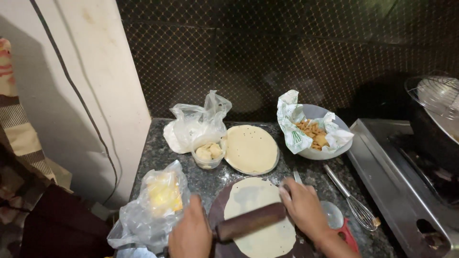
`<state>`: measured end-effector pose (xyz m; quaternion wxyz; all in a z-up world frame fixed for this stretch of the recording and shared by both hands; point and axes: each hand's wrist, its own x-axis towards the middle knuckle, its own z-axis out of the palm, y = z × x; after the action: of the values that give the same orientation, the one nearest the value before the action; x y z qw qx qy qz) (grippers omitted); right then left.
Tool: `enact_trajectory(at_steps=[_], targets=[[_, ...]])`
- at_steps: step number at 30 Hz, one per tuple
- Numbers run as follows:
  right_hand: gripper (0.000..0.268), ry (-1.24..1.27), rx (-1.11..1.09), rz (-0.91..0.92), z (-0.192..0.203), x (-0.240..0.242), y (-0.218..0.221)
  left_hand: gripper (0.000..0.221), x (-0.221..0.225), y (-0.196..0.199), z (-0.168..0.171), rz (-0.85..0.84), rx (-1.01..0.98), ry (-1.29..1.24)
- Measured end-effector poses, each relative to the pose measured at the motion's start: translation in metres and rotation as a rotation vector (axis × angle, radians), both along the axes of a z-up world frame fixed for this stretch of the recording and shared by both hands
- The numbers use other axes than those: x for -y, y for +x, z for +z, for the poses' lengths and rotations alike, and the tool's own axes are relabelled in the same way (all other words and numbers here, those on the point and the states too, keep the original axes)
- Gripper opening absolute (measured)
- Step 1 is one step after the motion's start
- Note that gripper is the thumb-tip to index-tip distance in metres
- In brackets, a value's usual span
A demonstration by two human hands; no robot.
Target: Rolling out dough into thin disks using a rolling pin on a circular board.
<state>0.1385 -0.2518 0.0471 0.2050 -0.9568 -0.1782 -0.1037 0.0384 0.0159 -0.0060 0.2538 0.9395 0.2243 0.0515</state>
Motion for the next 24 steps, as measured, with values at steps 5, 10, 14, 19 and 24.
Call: enact_trajectory(at_steps=[5,10,14,19,24], targets=[[0.019,0.04,0.076,0.039,0.003,-0.036,0.052,0.032,-0.023,0.038,0.034,-0.05,0.219,0.178],[0.018,0.098,0.068,0.03,0.0,-0.042,0.061,0.042,-0.029,0.04,0.04,-0.135,0.395,0.194],[0.018,0.087,0.022,-0.024,0.01,-0.03,0.018,0.042,-0.012,0.01,0.023,-0.144,0.374,0.095],[0.026,0.069,0.243,0.12,-0.017,0.011,-0.03,0.036,0.015,-0.025,-0.031,-0.132,0.289,0.063],[0.028,0.069,0.213,0.082,-0.034,0.047,-0.065,0.036,0.027,-0.032,-0.046,-0.256,-0.366,0.118]])
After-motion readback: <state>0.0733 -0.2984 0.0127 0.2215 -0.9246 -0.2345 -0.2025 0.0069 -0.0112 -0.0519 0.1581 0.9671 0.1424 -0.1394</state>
